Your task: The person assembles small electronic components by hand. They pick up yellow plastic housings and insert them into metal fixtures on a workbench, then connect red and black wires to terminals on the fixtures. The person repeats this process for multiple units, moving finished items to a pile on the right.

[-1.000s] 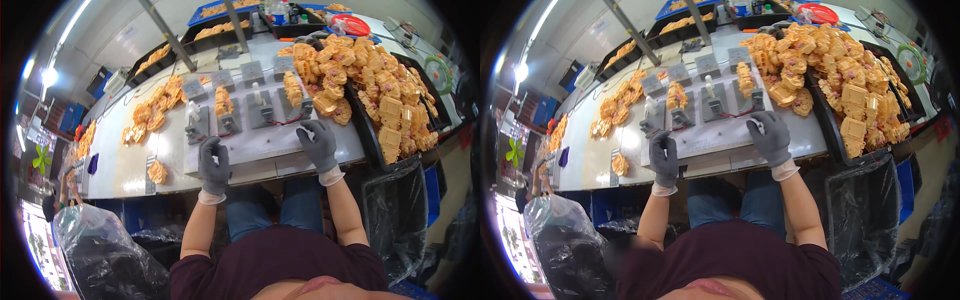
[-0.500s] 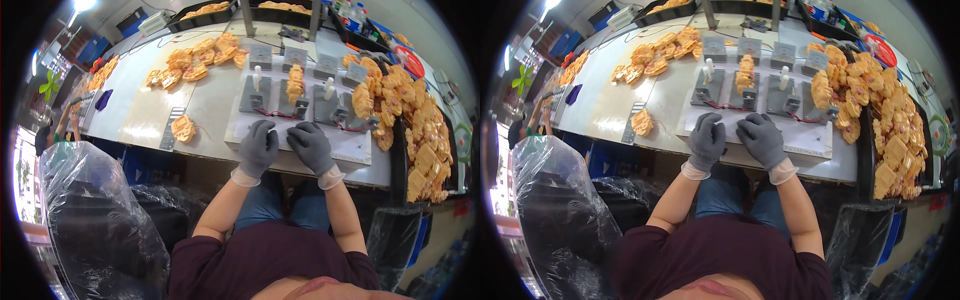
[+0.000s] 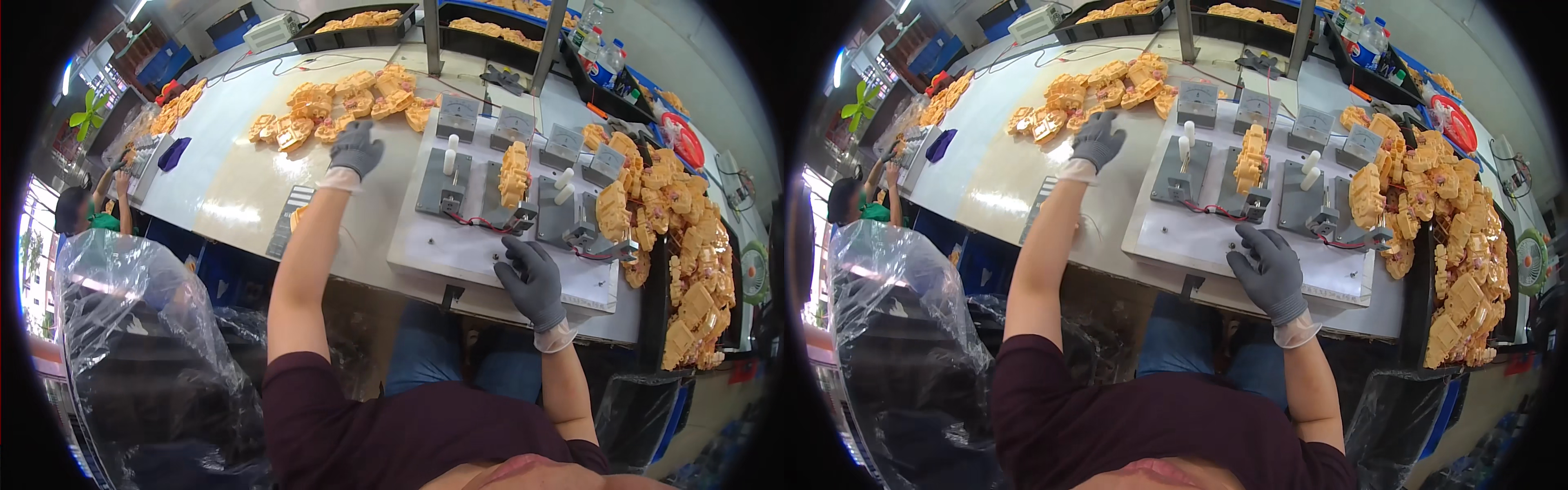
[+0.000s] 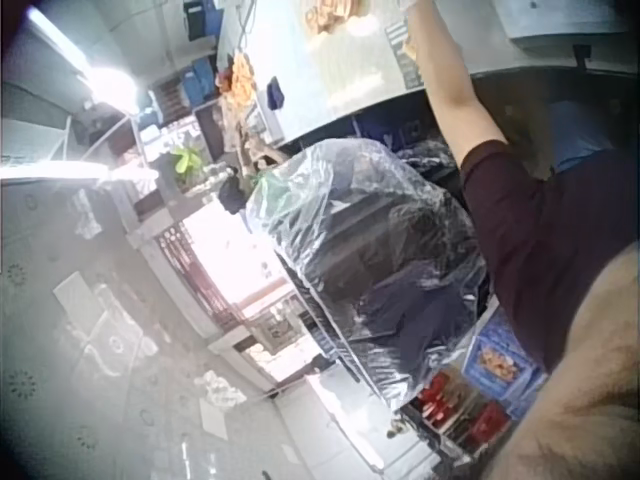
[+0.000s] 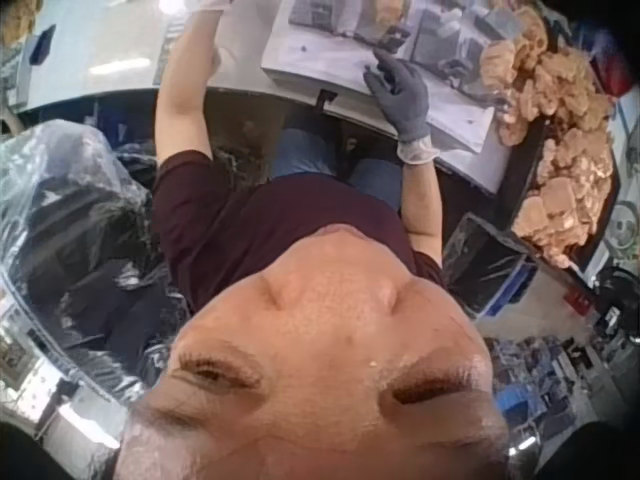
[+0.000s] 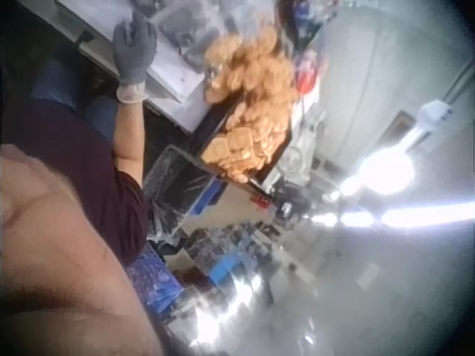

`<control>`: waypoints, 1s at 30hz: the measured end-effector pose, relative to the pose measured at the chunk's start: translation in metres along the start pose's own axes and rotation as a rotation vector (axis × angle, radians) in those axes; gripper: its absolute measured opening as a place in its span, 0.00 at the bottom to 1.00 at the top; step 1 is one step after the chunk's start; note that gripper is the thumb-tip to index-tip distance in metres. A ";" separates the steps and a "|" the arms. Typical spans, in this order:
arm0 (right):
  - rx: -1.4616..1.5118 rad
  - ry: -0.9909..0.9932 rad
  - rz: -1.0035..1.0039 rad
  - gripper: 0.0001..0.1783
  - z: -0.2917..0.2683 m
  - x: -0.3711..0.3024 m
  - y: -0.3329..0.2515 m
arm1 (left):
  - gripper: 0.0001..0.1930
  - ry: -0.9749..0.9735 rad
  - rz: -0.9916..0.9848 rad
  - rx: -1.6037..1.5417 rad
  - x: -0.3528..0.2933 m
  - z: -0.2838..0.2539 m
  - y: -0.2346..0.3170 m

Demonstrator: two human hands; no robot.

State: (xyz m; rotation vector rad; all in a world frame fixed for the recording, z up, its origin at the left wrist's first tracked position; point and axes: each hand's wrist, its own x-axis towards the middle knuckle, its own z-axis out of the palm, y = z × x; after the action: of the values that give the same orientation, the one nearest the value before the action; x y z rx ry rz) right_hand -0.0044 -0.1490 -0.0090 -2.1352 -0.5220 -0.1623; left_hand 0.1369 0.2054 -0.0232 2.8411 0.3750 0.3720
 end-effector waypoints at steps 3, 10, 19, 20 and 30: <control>0.016 0.003 -0.008 0.19 0.000 0.001 0.003 | 0.28 0.047 -0.021 0.352 0.041 0.028 -0.047; -0.012 -0.012 0.002 0.18 -0.003 0.001 0.006 | 0.29 0.047 0.078 0.497 0.034 0.041 -0.053; 0.038 -0.004 0.011 0.18 -0.001 -0.001 0.003 | 0.23 -0.116 0.157 0.275 -0.032 0.016 -0.003; 0.045 0.003 0.007 0.18 -0.001 -0.003 0.005 | 0.23 -0.084 0.121 0.224 -0.035 0.016 0.000; 0.049 0.048 -0.048 0.16 0.001 -0.005 0.011 | 0.33 -0.211 -0.299 -0.200 -0.020 0.039 -0.036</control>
State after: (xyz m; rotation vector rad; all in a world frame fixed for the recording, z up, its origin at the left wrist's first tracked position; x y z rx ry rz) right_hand -0.0045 -0.1548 -0.0193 -2.0666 -0.5439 -0.2252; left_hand 0.1211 0.2252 -0.0744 2.5459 0.6660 0.0467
